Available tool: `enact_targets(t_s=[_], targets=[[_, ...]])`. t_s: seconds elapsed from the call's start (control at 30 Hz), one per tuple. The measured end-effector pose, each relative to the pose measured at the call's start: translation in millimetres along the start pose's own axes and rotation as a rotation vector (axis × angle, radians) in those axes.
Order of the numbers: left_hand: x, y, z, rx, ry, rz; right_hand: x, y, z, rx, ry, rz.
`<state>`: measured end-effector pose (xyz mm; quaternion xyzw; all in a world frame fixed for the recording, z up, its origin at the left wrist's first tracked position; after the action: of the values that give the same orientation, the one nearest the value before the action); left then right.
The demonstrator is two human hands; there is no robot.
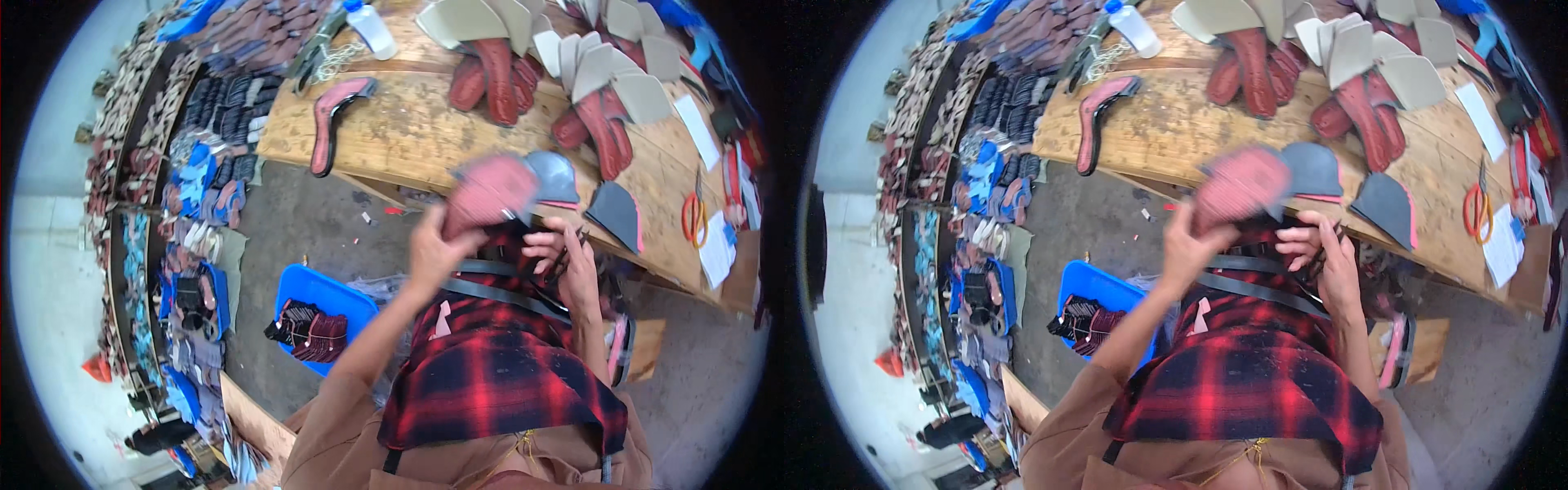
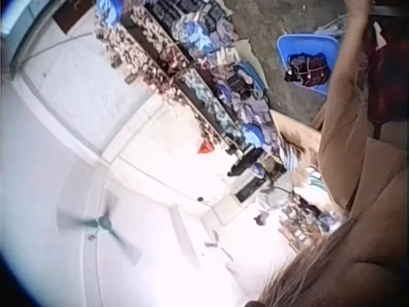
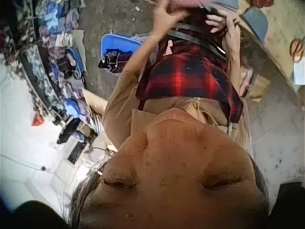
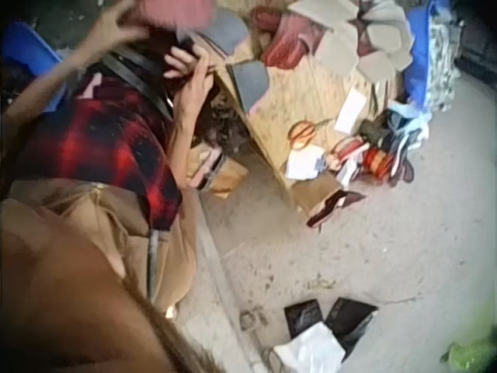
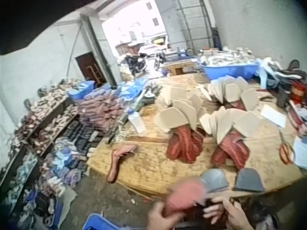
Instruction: The person assembles sandals by hand, fitting a red insole into a black sole and pressing the edges to secure them. They handle multiple pairs of sandals, picking up components from a wooden table and stacking the finished products.
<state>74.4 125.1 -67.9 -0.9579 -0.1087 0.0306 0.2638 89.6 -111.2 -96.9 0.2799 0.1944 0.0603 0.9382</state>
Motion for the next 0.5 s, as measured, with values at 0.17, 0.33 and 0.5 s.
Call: enact_targets(t_s=[0.17, 0.33, 0.5], targets=[[121.8, -181.6, 44.5, 0.375, 0.203, -0.571, -5.7, -9.8, -13.0, -0.036, 0.05, 0.099], [201.0, -237.8, 134.8, 0.533, -0.066, -0.388, -5.9, -25.7, -32.5, -0.22, 0.123, 0.04], [206.1, -210.4, 128.5, 0.51, 0.007, -0.289, 4.9, -6.1, -56.9, -0.584, 0.032, 0.083]])
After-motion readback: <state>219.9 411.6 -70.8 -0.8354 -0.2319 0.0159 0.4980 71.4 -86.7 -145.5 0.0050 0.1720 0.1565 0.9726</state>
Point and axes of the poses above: each hand's wrist, its own x-axis towards the middle knuckle, its own y-axis out of the palm, z = x × y, the point moved 9 cm from there along x, towards the middle knuckle, and after that the axes turned 6 degrees about x, right-handed, at the moved point
